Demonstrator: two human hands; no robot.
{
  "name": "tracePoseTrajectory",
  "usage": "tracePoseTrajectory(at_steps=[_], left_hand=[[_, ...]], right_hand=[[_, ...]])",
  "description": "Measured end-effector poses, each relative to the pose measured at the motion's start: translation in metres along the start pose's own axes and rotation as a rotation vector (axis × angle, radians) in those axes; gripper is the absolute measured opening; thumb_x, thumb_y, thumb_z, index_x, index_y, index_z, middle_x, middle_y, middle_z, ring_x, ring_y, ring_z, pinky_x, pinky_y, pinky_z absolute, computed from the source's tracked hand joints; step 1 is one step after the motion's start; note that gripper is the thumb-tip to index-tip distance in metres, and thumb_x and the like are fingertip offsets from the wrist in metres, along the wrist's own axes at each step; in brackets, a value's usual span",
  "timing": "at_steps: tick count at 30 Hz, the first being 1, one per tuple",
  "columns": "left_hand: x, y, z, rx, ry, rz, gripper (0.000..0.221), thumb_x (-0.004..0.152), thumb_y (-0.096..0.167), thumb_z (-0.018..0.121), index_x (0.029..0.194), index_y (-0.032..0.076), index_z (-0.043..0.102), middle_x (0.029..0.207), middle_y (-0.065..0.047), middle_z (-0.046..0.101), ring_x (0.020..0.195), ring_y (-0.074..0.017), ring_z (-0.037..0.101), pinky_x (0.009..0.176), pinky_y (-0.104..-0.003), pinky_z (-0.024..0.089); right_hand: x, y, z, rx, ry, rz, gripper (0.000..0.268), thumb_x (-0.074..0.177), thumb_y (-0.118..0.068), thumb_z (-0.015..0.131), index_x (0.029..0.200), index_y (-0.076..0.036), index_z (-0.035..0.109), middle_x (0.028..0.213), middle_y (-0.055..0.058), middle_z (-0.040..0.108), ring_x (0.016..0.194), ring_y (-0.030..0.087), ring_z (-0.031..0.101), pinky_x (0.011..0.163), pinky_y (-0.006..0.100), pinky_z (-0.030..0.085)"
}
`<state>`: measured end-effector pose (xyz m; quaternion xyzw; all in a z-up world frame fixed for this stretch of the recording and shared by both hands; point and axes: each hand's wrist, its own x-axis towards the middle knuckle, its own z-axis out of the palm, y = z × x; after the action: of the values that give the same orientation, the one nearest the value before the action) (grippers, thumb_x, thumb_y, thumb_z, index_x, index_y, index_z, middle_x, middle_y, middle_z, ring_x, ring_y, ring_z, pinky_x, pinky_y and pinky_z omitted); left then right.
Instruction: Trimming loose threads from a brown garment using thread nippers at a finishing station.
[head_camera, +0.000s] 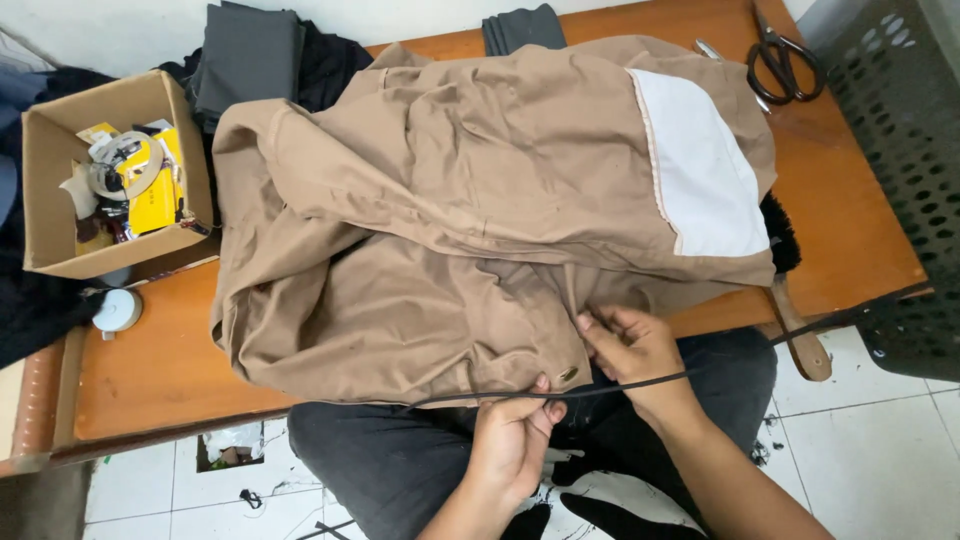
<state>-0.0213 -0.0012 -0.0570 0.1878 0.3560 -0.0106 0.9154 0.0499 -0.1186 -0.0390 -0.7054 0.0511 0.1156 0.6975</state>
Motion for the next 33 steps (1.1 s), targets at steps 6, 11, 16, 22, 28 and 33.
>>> tracePoseTrajectory(at_steps=[6, 11, 16, 22, 28, 33], left_hand=[[-0.014, 0.013, 0.009, 0.153, -0.071, 0.061, 0.011, 0.073, -0.005, 0.063, 0.062, -0.009, 0.060, 0.057, -0.012, 0.056, 0.053, -0.0200, 0.055, 0.058, -0.028, 0.049], [-0.021, 0.022, 0.024, 0.213, -0.158, 0.086, 0.010, 0.072, -0.001, 0.063, 0.064, -0.006, 0.062, 0.063, -0.014, 0.061, 0.065, -0.0253, 0.063, 0.068, -0.032, 0.052], [-0.027, 0.023, 0.034, 0.228, -0.239, 0.156, 0.010, 0.075, 0.003, 0.061, 0.068, -0.003, 0.062, 0.067, -0.016, 0.064, 0.065, -0.0254, 0.064, 0.067, -0.035, 0.053], [-0.032, 0.023, 0.031, 0.092, -0.122, 0.298, 0.043, 0.072, 0.000, 0.057, 0.112, 0.004, 0.043, 0.080, -0.011, 0.057, 0.078, -0.0249, 0.058, 0.073, -0.043, 0.053], [-0.016, 0.037, -0.002, -0.173, -0.024, 0.484, 0.017, 0.073, -0.003, 0.060, 0.075, 0.012, 0.052, 0.070, -0.007, 0.063, 0.072, -0.0207, 0.062, 0.074, -0.038, 0.052], [-0.037, 0.053, 0.004, -0.133, 0.036, 0.457, 0.016, 0.080, 0.008, 0.054, 0.096, 0.006, 0.058, 0.090, -0.012, 0.063, 0.082, -0.0240, 0.061, 0.070, -0.040, 0.052]], right_hand=[[-0.011, -0.024, -0.004, 0.384, 0.206, -0.042, 0.023, 0.086, -0.029, 0.050, 0.073, -0.010, 0.045, 0.049, 0.000, 0.035, 0.035, 0.007, 0.027, 0.034, 0.019, 0.020], [-0.023, -0.002, -0.006, 0.308, 0.093, -0.155, 0.029, 0.085, -0.029, 0.049, 0.067, -0.008, 0.044, 0.052, 0.004, 0.040, 0.039, 0.008, 0.032, 0.034, 0.019, 0.023], [-0.032, -0.010, 0.005, 0.234, -0.073, -0.183, 0.036, 0.053, 0.012, 0.053, 0.063, -0.013, 0.029, 0.053, -0.001, 0.033, 0.043, 0.006, 0.037, 0.044, 0.019, 0.039], [-0.033, -0.017, 0.002, 0.294, 0.101, -0.115, 0.047, 0.063, 0.003, 0.068, 0.059, -0.016, 0.025, 0.050, 0.000, 0.040, 0.052, 0.010, 0.051, 0.050, 0.020, 0.035], [-0.029, -0.021, -0.025, 0.338, 0.239, -0.187, 0.038, 0.076, 0.001, 0.057, 0.061, -0.019, 0.030, 0.060, -0.005, 0.036, 0.057, 0.010, 0.047, 0.055, 0.021, 0.041], [-0.025, -0.020, -0.028, 0.371, 0.193, -0.168, 0.035, 0.079, -0.002, 0.056, 0.064, -0.020, 0.031, 0.065, -0.001, 0.047, 0.058, 0.013, 0.049, 0.051, 0.021, 0.035]])
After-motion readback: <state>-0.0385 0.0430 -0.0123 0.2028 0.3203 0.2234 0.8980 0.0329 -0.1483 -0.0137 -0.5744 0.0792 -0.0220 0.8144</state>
